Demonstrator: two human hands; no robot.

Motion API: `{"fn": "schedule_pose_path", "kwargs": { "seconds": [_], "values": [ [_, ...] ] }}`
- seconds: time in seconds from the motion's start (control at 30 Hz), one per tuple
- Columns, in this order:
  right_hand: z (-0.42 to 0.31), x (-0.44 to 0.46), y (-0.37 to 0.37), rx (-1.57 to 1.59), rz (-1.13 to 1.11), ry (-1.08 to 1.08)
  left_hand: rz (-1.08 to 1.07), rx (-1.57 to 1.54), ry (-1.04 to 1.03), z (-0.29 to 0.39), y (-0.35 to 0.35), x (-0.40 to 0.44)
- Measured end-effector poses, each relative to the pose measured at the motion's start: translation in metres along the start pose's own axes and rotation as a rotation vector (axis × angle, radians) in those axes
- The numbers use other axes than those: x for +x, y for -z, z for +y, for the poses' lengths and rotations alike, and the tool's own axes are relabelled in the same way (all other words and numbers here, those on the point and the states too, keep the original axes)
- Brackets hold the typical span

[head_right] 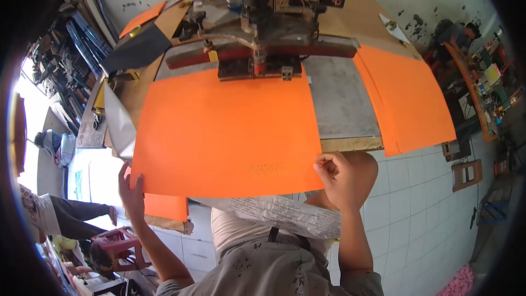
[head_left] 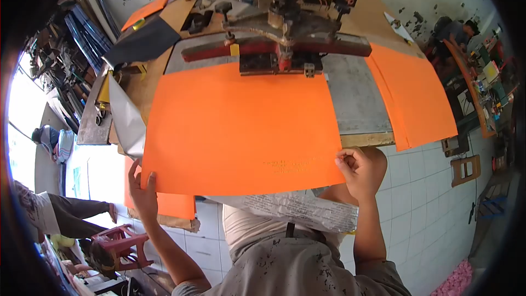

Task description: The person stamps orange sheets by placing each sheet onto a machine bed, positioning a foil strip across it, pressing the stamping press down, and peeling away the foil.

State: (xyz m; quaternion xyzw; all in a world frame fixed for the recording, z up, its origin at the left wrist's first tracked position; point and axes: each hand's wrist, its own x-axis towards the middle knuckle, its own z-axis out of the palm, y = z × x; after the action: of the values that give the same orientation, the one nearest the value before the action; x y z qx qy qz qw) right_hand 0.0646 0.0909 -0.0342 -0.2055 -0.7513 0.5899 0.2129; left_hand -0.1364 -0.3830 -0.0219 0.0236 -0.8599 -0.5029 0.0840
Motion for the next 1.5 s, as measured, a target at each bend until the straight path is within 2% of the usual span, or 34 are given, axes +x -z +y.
{"fn": "schedule_pose_path", "kwargs": {
  "seconds": [0.03, 0.13, 0.17, 0.23, 0.27, 0.3, 0.33, 0.37, 0.4, 0.47, 0.53, 0.67, 0.73, 0.77, 0.87, 0.97, 1.03, 1.13, 1.23, 1.33, 1.4, 1.5],
  "values": [
    [0.007, -0.004, -0.001, 0.052, 0.002, -0.005, 0.050, 0.048, 0.026, -0.002, -0.003, -0.009],
    [0.015, -0.010, -0.004, 0.169, 0.002, -0.052, 0.515, 0.563, -0.431, -0.006, -0.032, -0.034],
    [0.016, -0.012, -0.005, 0.200, 0.005, -0.072, 0.553, 0.391, -0.421, 0.015, -0.046, -0.049],
    [0.021, -0.012, -0.007, 0.245, 0.008, -0.045, 0.459, 0.224, -0.491, -0.005, -0.062, -0.079],
    [0.023, -0.012, -0.007, 0.266, 0.010, -0.032, 0.313, -0.142, -0.466, -0.021, -0.080, -0.102],
    [0.023, -0.013, -0.005, 0.273, -0.002, -0.065, 0.046, -0.395, -0.523, 0.003, -0.095, -0.116],
    [0.021, -0.014, -0.003, 0.281, -0.015, -0.097, -0.163, -0.221, -0.546, 0.010, -0.107, -0.129],
    [0.019, -0.015, -0.001, 0.290, -0.029, -0.131, -0.516, -0.225, -0.502, 0.038, -0.117, -0.130],
    [0.017, -0.016, 0.000, 0.298, -0.033, -0.138, -0.801, -0.257, -0.230, 0.053, -0.130, -0.135],
    [0.014, -0.016, -0.001, 0.320, -0.040, -0.143, -1.134, -0.479, 0.050, 0.035, -0.164, -0.147],
    [0.009, -0.016, 0.002, 0.312, -0.072, -0.165, -1.126, -0.866, 0.334, 0.030, -0.192, -0.156],
    [0.014, -0.019, 0.003, 0.275, -0.078, -0.146, -0.965, -1.100, 0.434, -0.003, -0.210, -0.169],
    [0.016, -0.021, 0.006, 0.194, -0.089, -0.169, -0.857, -1.206, 0.494, 0.018, -0.208, -0.166],
    [0.015, -0.022, 0.008, 0.154, -0.097, -0.183, -0.907, -1.226, 0.520, 0.023, -0.205, -0.163],
    [0.000, -0.018, -0.006, -0.638, 0.078, 0.342, -1.006, -1.271, 0.581, 0.039, -0.198, -0.153],
    [-0.023, -0.029, -0.029, -1.041, -0.059, 0.385, -1.004, -1.271, 0.619, 0.050, -0.199, -0.154],
    [-0.026, -0.041, -0.059, -0.948, -0.374, 0.291, -1.005, -1.253, 0.652, 0.049, -0.199, -0.157],
    [-0.020, -0.057, -0.095, -0.748, -0.591, 0.386, -0.909, -1.215, 0.844, 0.054, -0.190, -0.159],
    [-0.016, -0.055, -0.100, -0.573, -0.708, 0.367, -0.968, -1.143, 0.733, 0.051, -0.187, -0.156],
    [-0.017, -0.044, -0.061, -0.919, -0.555, 0.367, -1.047, -1.416, 0.677, 0.044, -0.197, -0.157],
    [-0.008, -0.045, -0.026, -1.129, -0.355, 0.321, -0.994, -1.349, 0.669, 0.056, -0.196, -0.157],
    [0.004, -0.047, 0.015, -1.021, 0.060, 0.280, -1.019, -1.329, 0.636, 0.050, -0.194, -0.155]
  ]
}}
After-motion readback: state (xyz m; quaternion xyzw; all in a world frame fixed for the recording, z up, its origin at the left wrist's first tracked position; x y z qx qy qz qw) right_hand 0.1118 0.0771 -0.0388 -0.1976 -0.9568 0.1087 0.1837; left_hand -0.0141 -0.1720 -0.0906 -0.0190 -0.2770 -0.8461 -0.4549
